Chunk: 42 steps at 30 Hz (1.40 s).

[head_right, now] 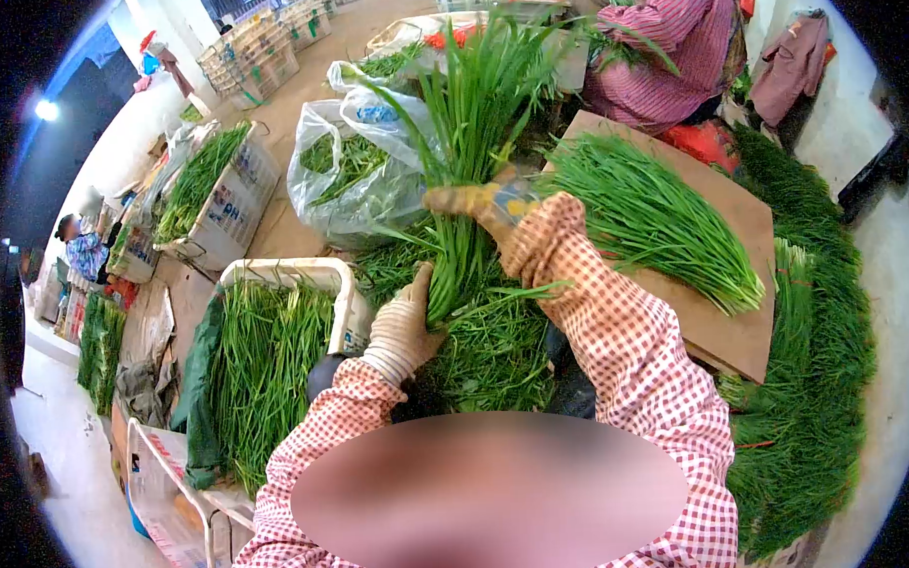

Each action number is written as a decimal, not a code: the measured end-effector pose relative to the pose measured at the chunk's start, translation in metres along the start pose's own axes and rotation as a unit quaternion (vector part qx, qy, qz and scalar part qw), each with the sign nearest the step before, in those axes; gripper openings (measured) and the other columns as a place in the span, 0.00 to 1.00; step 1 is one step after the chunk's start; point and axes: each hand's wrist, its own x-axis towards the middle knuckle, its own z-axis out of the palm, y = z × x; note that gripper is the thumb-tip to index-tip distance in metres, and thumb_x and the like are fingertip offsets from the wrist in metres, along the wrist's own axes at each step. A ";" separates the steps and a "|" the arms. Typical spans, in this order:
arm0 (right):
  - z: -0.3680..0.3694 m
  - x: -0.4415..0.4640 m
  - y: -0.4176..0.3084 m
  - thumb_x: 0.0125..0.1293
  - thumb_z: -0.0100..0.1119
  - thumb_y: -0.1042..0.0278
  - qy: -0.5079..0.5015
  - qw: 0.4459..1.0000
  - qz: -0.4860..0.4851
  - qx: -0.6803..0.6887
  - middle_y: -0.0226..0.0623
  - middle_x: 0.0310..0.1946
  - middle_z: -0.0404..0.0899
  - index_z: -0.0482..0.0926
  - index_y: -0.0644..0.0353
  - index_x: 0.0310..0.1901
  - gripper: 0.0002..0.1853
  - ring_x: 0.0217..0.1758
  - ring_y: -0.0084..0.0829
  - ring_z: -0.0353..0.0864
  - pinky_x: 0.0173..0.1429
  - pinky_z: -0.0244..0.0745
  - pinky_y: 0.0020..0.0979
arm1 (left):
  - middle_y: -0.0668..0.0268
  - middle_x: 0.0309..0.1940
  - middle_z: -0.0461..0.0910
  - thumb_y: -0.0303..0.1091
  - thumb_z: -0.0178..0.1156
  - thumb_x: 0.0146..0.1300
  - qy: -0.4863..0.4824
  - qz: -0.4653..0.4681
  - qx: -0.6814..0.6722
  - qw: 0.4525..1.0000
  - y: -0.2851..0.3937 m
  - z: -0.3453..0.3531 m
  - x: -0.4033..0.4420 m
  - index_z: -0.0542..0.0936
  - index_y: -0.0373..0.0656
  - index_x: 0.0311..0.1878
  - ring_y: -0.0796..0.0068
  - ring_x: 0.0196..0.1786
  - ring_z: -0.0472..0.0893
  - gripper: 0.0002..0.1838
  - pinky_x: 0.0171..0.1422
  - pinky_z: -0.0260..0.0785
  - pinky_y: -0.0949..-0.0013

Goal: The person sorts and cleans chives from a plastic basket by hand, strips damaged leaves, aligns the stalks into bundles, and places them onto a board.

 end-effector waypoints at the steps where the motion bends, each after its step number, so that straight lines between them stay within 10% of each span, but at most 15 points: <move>1: 0.010 0.002 0.004 0.74 0.37 0.51 0.038 0.998 0.020 -0.053 0.47 0.67 0.62 0.56 0.63 0.70 0.30 0.70 0.42 0.60 0.72 0.58 0.41 | 0.49 0.57 0.71 0.42 0.74 0.41 -0.046 -0.021 -0.015 0.999 0.007 -0.024 -0.004 0.50 0.43 0.71 0.50 0.56 0.75 0.56 0.56 0.71 0.56; 4: 0.029 0.009 0.025 0.73 0.41 0.54 0.100 0.994 0.001 -0.047 0.39 0.66 0.66 0.62 0.60 0.67 0.26 0.69 0.34 0.63 0.70 0.60 0.35 | 0.47 0.66 0.62 0.46 0.77 0.34 -0.013 0.015 0.129 0.991 -0.028 -0.052 -0.027 0.53 0.42 0.71 0.52 0.65 0.68 0.60 0.67 0.63 0.57; 7: 0.037 0.018 0.041 0.70 0.46 0.54 0.149 0.985 -0.078 0.034 0.36 0.61 0.70 0.68 0.58 0.63 0.24 0.67 0.34 0.66 0.68 0.62 0.37 | 0.56 0.44 0.82 0.44 0.72 0.46 -0.078 -0.109 0.082 0.988 -0.080 -0.070 -0.036 0.67 0.44 0.64 0.56 0.48 0.81 0.41 0.52 0.73 0.62; 9: 0.038 0.024 0.047 0.67 0.48 0.55 0.163 0.979 -0.119 0.036 0.35 0.60 0.71 0.70 0.57 0.60 0.23 0.67 0.35 0.66 0.69 0.60 0.39 | 0.61 0.29 0.83 0.42 0.66 0.54 -0.044 -0.118 -0.195 0.973 -0.090 -0.070 -0.046 0.71 0.40 0.59 0.63 0.36 0.82 0.30 0.45 0.73 0.67; 11: 0.044 0.029 0.052 0.64 0.50 0.56 0.155 0.973 -0.170 0.022 0.34 0.58 0.72 0.72 0.56 0.57 0.22 0.67 0.37 0.66 0.69 0.59 0.40 | 0.60 0.40 0.81 0.54 0.63 0.58 -0.124 -0.149 -0.590 0.783 -0.079 -0.055 -0.054 0.67 0.36 0.62 0.64 0.41 0.80 0.37 0.47 0.73 0.62; 15: 0.092 0.021 0.086 0.59 0.53 0.58 0.090 0.920 -0.356 -0.137 0.32 0.55 0.74 0.76 0.53 0.52 0.20 0.67 0.40 0.66 0.71 0.56 0.44 | 0.50 0.62 0.67 0.82 0.48 0.46 -0.189 -0.094 -0.874 0.437 -0.036 0.000 -0.035 0.57 0.41 0.70 0.52 0.59 0.72 0.59 0.65 0.63 0.44; 18: 0.152 -0.027 0.091 0.55 0.56 0.59 0.020 0.913 -0.358 -0.194 0.31 0.53 0.76 0.79 0.51 0.48 0.18 0.67 0.42 0.66 0.72 0.54 0.47 | 0.57 0.57 0.73 0.68 0.53 0.56 -0.112 -0.052 -0.895 0.429 -0.018 0.010 -0.038 0.63 0.44 0.67 0.60 0.54 0.75 0.45 0.60 0.68 0.52; 21: 0.155 -0.081 0.062 0.51 0.62 0.64 -0.034 0.942 -0.277 -0.187 0.33 0.54 0.76 0.79 0.55 0.48 0.20 0.66 0.42 0.68 0.72 0.55 0.46 | 0.63 0.49 0.79 0.44 0.61 0.60 -0.167 -0.202 -0.872 0.414 -0.037 0.033 -0.023 0.69 0.44 0.64 0.68 0.44 0.79 0.30 0.51 0.75 0.62; 22: 0.146 -0.095 0.072 0.55 0.63 0.66 -0.077 0.975 -0.210 -0.012 0.38 0.55 0.75 0.76 0.57 0.53 0.22 0.66 0.39 0.68 0.71 0.59 0.43 | 0.64 0.42 0.80 0.32 0.61 0.54 -0.146 -0.220 -0.860 0.435 -0.038 0.026 -0.022 0.72 0.40 0.60 0.72 0.39 0.79 0.27 0.44 0.75 0.69; 25: 0.159 -0.118 0.101 0.59 0.66 0.62 -0.022 0.881 0.130 0.454 0.35 0.50 0.76 0.72 0.59 0.57 0.25 0.57 0.30 0.74 0.65 0.65 0.36 | 0.60 0.44 0.80 0.28 0.58 0.54 -0.150 -0.161 -0.813 0.538 -0.039 0.003 -0.028 0.71 0.40 0.60 0.69 0.37 0.78 0.27 0.38 0.76 0.68; 28: 0.168 -0.097 0.099 0.56 0.66 0.40 -0.038 0.843 0.106 0.527 0.35 0.56 0.71 0.64 0.57 0.64 0.41 0.59 0.32 0.71 0.62 0.68 0.38 | 0.59 0.42 0.80 0.27 0.59 0.49 -0.187 -0.097 -0.766 0.607 -0.033 -0.023 -0.038 0.71 0.39 0.58 0.68 0.36 0.79 0.28 0.41 0.76 0.67; 35: 0.190 -0.051 0.084 0.62 0.60 0.43 0.164 0.599 0.025 0.783 0.40 0.52 0.77 0.69 0.53 0.61 0.32 0.52 0.39 0.78 0.56 0.76 0.44 | 0.61 0.49 0.79 0.28 0.70 0.42 -0.318 -0.119 -0.699 0.629 -0.054 0.001 -0.126 0.71 0.37 0.60 0.68 0.44 0.79 0.37 0.48 0.74 0.66; 38: 0.177 -0.029 0.123 0.66 0.58 0.48 0.297 0.574 0.133 0.751 0.35 0.38 0.81 0.75 0.54 0.48 0.19 0.37 0.33 0.81 0.44 0.82 0.40 | 0.63 0.49 0.78 0.27 0.69 0.41 -0.298 -0.218 -0.727 0.579 -0.028 0.010 -0.159 0.69 0.38 0.62 0.69 0.44 0.78 0.39 0.49 0.71 0.67; 42: 0.154 -0.017 0.152 0.67 0.56 0.50 0.300 0.697 0.176 0.627 0.29 0.20 0.67 0.74 0.61 0.41 0.18 0.21 0.27 0.72 0.24 0.70 0.32 | 0.64 0.45 0.78 0.25 0.67 0.40 -0.280 -0.260 -0.741 0.553 -0.021 0.020 -0.176 0.70 0.38 0.61 0.71 0.41 0.77 0.37 0.43 0.71 0.70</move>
